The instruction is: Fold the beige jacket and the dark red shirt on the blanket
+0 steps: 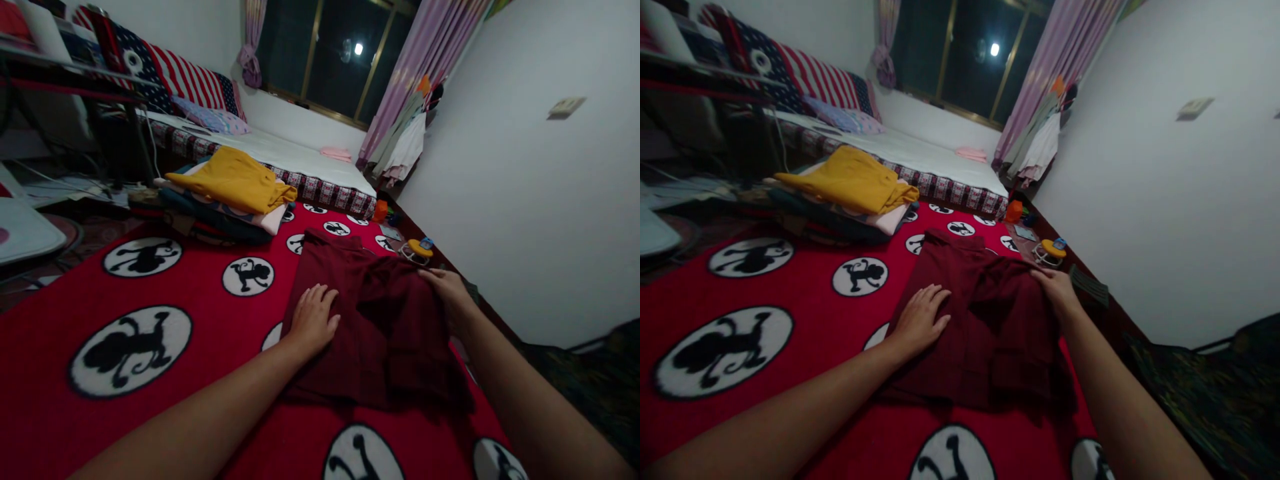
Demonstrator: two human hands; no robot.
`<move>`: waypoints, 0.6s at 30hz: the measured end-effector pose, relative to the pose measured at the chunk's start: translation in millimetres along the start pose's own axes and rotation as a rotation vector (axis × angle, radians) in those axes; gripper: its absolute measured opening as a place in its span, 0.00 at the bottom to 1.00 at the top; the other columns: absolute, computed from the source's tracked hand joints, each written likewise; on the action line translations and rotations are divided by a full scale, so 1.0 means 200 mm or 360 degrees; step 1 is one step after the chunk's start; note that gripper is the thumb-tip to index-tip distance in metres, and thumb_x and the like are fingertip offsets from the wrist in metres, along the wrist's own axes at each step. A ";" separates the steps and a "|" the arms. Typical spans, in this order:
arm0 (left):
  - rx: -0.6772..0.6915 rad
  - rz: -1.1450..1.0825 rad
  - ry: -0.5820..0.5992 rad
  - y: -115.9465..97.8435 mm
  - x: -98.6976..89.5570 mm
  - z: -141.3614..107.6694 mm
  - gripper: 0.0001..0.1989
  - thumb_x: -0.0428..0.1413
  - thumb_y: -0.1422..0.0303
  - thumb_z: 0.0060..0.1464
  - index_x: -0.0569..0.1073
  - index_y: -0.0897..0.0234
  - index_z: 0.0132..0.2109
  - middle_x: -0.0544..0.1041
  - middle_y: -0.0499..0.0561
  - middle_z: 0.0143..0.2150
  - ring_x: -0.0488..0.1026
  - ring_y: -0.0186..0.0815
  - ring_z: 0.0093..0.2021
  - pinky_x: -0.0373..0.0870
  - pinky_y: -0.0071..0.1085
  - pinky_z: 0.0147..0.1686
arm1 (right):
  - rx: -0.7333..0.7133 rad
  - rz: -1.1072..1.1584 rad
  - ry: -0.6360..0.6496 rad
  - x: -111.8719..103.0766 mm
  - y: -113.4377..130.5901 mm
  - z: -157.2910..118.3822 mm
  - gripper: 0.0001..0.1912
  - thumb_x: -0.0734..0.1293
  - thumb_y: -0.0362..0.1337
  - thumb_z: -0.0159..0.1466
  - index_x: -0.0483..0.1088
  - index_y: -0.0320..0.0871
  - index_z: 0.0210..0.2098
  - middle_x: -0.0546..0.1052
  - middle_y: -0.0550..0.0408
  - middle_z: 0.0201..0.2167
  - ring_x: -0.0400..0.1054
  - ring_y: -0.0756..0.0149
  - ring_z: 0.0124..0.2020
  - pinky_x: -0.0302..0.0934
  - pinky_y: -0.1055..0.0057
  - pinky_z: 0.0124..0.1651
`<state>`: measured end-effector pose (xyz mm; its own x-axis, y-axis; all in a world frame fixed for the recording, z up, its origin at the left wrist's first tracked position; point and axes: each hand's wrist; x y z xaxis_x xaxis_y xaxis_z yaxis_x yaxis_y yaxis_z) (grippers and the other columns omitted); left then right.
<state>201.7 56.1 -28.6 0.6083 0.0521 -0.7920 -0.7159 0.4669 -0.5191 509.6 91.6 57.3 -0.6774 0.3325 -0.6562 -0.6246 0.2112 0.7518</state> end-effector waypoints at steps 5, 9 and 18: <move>0.0038 0.0116 0.0084 0.00 0.01 -0.01 0.23 0.54 0.61 0.58 0.68 0.50 0.60 0.59 0.53 0.67 0.53 0.49 0.68 0.50 0.48 0.65 | -0.0044 -0.0269 -0.0262 -0.12 -0.05 0.00 0.11 0.68 0.39 0.52 0.74 0.39 0.33 0.78 0.51 0.28 0.72 0.61 0.32 0.66 0.67 0.35; 0.0057 0.0154 0.0110 -0.01 0.00 0.00 0.21 0.53 0.61 0.58 0.70 0.51 0.59 0.59 0.54 0.68 0.53 0.50 0.68 0.50 0.47 0.65 | -0.0517 -0.0838 -0.0156 -0.10 0.00 -0.29 0.17 0.65 0.50 0.58 0.74 0.44 0.38 0.78 0.49 0.40 0.72 0.58 0.40 0.65 0.64 0.43; 0.0076 0.0190 0.0137 -0.02 -0.02 0.00 0.22 0.53 0.60 0.59 0.70 0.52 0.59 0.59 0.55 0.68 0.52 0.50 0.68 0.50 0.47 0.65 | -0.0654 -0.1007 0.0148 0.04 -0.08 -0.60 0.10 0.61 0.41 0.61 0.74 0.45 0.34 0.79 0.48 0.39 0.74 0.54 0.42 0.68 0.62 0.45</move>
<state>201.8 53.6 -24.0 0.4868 0.0346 -0.8728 -0.7629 0.5034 -0.4056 467.5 -19.8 31.0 -0.1602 0.1790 -0.9707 -0.9871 -0.0296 0.1574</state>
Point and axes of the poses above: each hand's wrist, its own z-axis towards the middle knuckle, its own x-axis out of the palm, y = z × x
